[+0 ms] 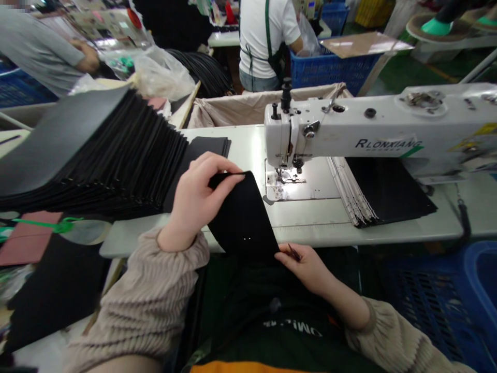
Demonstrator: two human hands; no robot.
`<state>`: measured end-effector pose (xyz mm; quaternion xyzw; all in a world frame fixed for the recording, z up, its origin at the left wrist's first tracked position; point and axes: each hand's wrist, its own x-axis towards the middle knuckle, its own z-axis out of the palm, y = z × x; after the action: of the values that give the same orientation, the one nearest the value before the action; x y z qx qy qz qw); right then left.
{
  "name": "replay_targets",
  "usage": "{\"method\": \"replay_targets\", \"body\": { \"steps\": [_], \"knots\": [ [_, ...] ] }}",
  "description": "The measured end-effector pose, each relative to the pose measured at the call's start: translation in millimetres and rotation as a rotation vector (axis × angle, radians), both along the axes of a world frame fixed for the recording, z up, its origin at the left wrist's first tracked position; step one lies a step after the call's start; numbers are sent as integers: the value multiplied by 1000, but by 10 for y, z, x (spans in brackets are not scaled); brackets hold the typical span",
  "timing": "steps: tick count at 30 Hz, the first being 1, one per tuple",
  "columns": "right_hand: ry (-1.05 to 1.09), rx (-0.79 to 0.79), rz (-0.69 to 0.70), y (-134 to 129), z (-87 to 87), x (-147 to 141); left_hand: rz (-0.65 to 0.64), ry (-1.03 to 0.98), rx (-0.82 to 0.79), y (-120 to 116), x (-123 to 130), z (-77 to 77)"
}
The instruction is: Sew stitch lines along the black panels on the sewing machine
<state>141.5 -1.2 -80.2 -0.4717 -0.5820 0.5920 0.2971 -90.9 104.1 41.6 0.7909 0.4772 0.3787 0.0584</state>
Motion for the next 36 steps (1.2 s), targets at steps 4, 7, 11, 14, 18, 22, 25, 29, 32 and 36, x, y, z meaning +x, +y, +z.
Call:
{"method": "replay_targets", "body": {
  "steps": [4, 7, 11, 14, 18, 22, 25, 29, 32, 36],
  "knots": [
    [-10, -169, 67, -192, -76, -31, -139, 9, -237, 345, 31, -261],
    [-64, -188, 242, -238, -16, 26, -265, 23, -329, 503, 160, -673],
    [-258, -89, 316, -38, 90, 185, -232, 82, -282, 668, 384, -1160],
    [-483, 174, 166, 316, 90, 324, -245, 110, -233, 774, 499, -1365],
    [-657, 489, -63, 868, -12, 459, -284, 160, -206, 822, 528, -1499],
    [-450, 487, -233, 1228, -89, 437, -285, 185, -187, 803, 496, -1548],
    [-29, 188, -367, 1313, -62, 329, -286, 187, -172, 842, 485, -1548],
    [408, -73, -382, 1322, 79, 223, -283, 180, -161, 980, 500, -1547],
    [634, -155, -370, 1356, 184, 219, -291, 171, -160, 1081, 515, -1559],
    [700, -176, -378, 1422, 213, 241, -299, 161, -165, 1137, 521, -1560]
  ]
}}
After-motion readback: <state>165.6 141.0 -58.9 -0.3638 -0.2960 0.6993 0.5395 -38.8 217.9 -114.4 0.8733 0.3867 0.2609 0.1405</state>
